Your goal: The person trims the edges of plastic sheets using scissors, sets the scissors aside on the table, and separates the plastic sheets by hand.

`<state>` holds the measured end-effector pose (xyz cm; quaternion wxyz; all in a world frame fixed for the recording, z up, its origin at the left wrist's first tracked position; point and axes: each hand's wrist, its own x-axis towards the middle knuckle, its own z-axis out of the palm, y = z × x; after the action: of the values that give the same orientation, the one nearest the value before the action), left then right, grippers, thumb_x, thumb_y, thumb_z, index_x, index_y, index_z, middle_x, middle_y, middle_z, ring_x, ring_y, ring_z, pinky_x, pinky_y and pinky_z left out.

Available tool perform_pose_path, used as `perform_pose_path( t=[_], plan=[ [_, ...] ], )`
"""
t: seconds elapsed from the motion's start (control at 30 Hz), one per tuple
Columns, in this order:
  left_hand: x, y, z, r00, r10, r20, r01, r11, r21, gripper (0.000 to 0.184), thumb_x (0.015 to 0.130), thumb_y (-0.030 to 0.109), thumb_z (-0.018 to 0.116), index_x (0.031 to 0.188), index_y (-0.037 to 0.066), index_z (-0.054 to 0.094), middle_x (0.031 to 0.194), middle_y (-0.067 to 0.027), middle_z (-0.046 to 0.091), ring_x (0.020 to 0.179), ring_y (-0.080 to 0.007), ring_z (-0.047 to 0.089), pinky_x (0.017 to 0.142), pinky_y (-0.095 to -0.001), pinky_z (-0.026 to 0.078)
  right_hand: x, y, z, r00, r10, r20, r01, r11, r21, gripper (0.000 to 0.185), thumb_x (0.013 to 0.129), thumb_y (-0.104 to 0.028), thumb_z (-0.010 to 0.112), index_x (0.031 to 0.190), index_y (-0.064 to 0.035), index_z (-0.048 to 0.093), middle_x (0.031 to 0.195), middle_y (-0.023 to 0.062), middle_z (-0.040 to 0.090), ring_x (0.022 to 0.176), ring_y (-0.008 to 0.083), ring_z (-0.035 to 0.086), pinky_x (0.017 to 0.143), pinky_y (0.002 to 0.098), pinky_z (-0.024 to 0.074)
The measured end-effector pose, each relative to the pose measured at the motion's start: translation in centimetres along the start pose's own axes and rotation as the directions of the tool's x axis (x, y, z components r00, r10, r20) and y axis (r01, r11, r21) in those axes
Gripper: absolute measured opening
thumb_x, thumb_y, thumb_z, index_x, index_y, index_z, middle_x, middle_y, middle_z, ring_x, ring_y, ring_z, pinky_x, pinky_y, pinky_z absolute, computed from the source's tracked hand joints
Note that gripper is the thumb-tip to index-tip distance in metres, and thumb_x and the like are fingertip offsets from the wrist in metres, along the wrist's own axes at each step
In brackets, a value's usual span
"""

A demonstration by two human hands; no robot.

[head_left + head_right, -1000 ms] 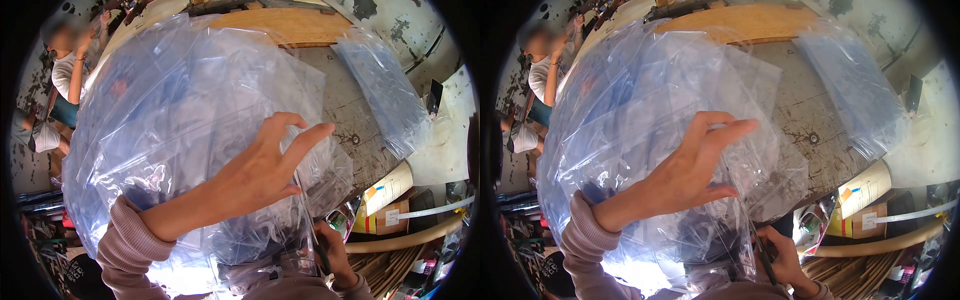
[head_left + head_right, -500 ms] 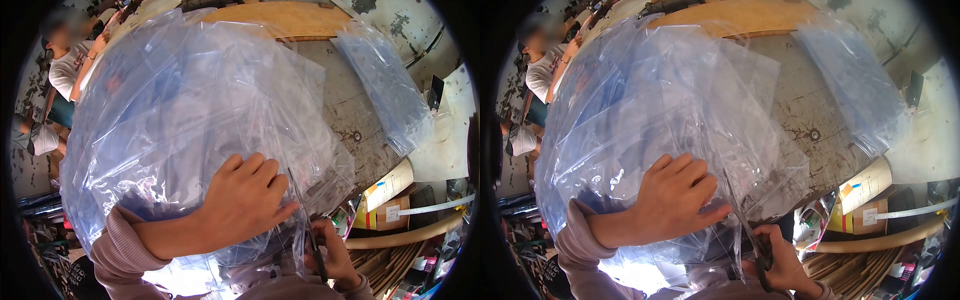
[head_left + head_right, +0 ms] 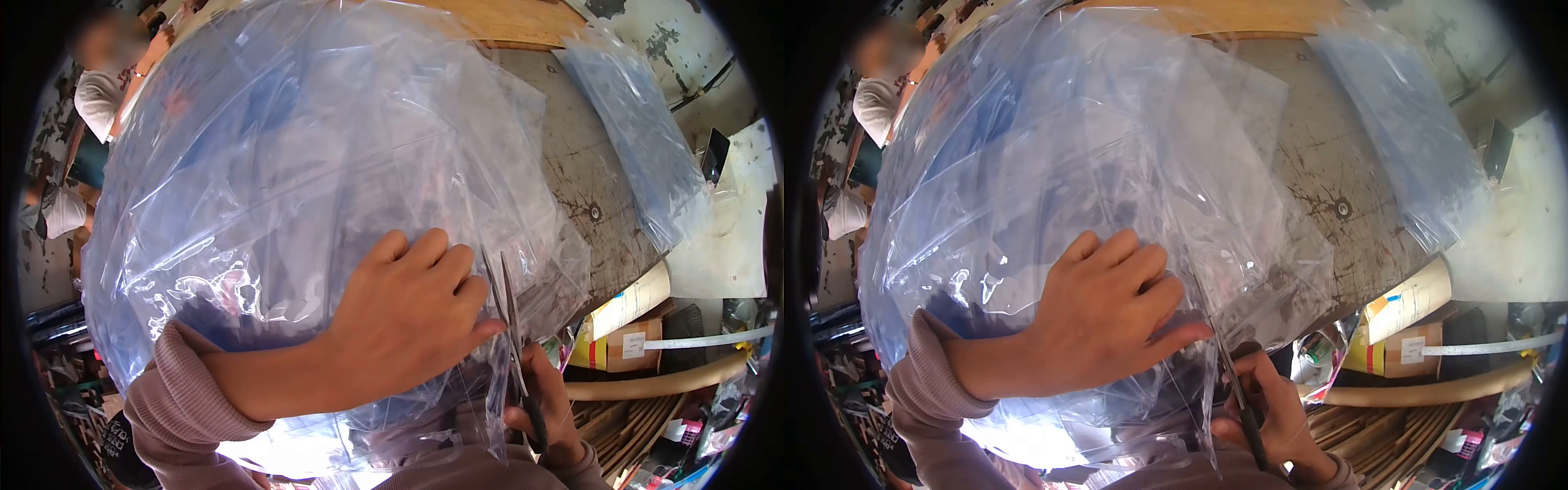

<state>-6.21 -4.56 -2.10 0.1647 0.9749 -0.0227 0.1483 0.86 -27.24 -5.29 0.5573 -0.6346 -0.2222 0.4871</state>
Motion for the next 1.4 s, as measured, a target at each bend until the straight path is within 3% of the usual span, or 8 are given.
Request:
perform_pose_path(
  t=[0.5, 0.57, 0.67, 0.9, 1.17, 1.4],
  plan=[
    [0.0, 0.3, -0.1, 0.999, -0.015, 0.037, 0.016, 1.0, -0.025, 0.031, 0.067, 0.036, 0.072, 0.063, 0.01, 0.056, 0.075, -0.0008, 0.048, 0.074, -0.018, 0.045, 0.062, -0.0337, 0.032, -0.4, -0.7, -0.3, 1.0, 0.017, 0.005, -0.016, 0.974, -0.224, 0.078, 0.063, -0.051, 0.08, 0.108, -0.0001, 0.041, 0.077, 0.0093, 0.054, 0.069, 0.0168, 0.057, 0.061, 0.0285, 0.0463],
    [0.0, 0.3, -0.1, 0.999, -0.016, 0.047, 0.017, 1.0, -0.025, 0.031, 0.067, 0.036, 0.072, 0.062, 0.01, 0.057, 0.076, -0.0008, 0.048, 0.075, -0.018, 0.045, 0.062, -0.0337, 0.032, -0.3, -0.8, -0.6, 0.999, 0.013, 0.037, -0.001, 0.952, -0.305, 0.079, 0.062, -0.051, 0.081, 0.107, 0.0002, 0.042, 0.077, 0.0085, 0.054, 0.068, 0.0163, 0.056, 0.061, 0.0279, 0.0466],
    [0.1, 0.4, 0.0, 0.998, -0.022, 0.056, 0.024, 0.999, -0.028, 0.03, 0.067, 0.036, 0.072, 0.063, 0.01, 0.057, 0.075, -0.0009, 0.048, 0.075, -0.0179, 0.045, 0.062, -0.0337, 0.032, -0.2, -0.7, -0.4, 1.0, 0.015, 0.001, -0.014, 0.971, -0.239, 0.079, 0.06, -0.051, 0.083, 0.106, 0.0005, 0.044, 0.078, 0.0079, 0.055, 0.068, 0.0153, 0.056, 0.061, 0.0278, 0.0474],
    [0.3, 0.4, 0.0, 0.998, -0.023, 0.06, 0.025, 0.999, -0.03, 0.031, 0.066, 0.036, 0.072, 0.062, 0.009, 0.058, 0.075, -0.0007, 0.049, 0.075, -0.0179, 0.045, 0.062, -0.0336, 0.032, -0.2, -1.3, -0.4, 0.999, 0.035, -0.013, -0.037, 0.959, -0.281, 0.076, 0.059, -0.05, 0.083, 0.103, 0.0004, 0.047, 0.078, 0.0067, 0.055, 0.067, 0.014, 0.055, 0.062, 0.0276, 0.0487],
    [0.4, 0.5, 0.1, 0.998, -0.036, 0.056, 0.038, 0.998, -0.042, 0.028, 0.064, 0.034, 0.074, 0.061, 0.01, 0.059, 0.075, -0.0005, 0.05, 0.074, -0.0182, 0.047, 0.063, -0.0334, 0.033, -0.3, -0.7, -0.8, 1.0, 0.007, 0.012, -0.002, 0.918, -0.397, 0.074, 0.059, -0.052, 0.082, 0.1, 0.0004, 0.05, 0.079, 0.006, 0.053, 0.063, 0.0133, 0.052, 0.057, 0.027, 0.0422],
    [0.4, 0.4, 0.2, 0.998, -0.031, 0.046, 0.032, 0.999, -0.028, 0.029, 0.066, 0.034, 0.073, 0.061, 0.009, 0.059, 0.073, 0.0001, 0.049, 0.074, -0.018, 0.046, 0.063, -0.033, 0.033, -0.1, -0.7, -0.5, 0.999, -0.04, -0.004, 0.036, 0.932, -0.361, 0.069, 0.06, -0.05, 0.082, 0.097, -0.0006, 0.051, 0.074, 0.0047, 0.052, 0.063, 0.0132, 0.052, 0.056, 0.0265, 0.0417]
  ],
)
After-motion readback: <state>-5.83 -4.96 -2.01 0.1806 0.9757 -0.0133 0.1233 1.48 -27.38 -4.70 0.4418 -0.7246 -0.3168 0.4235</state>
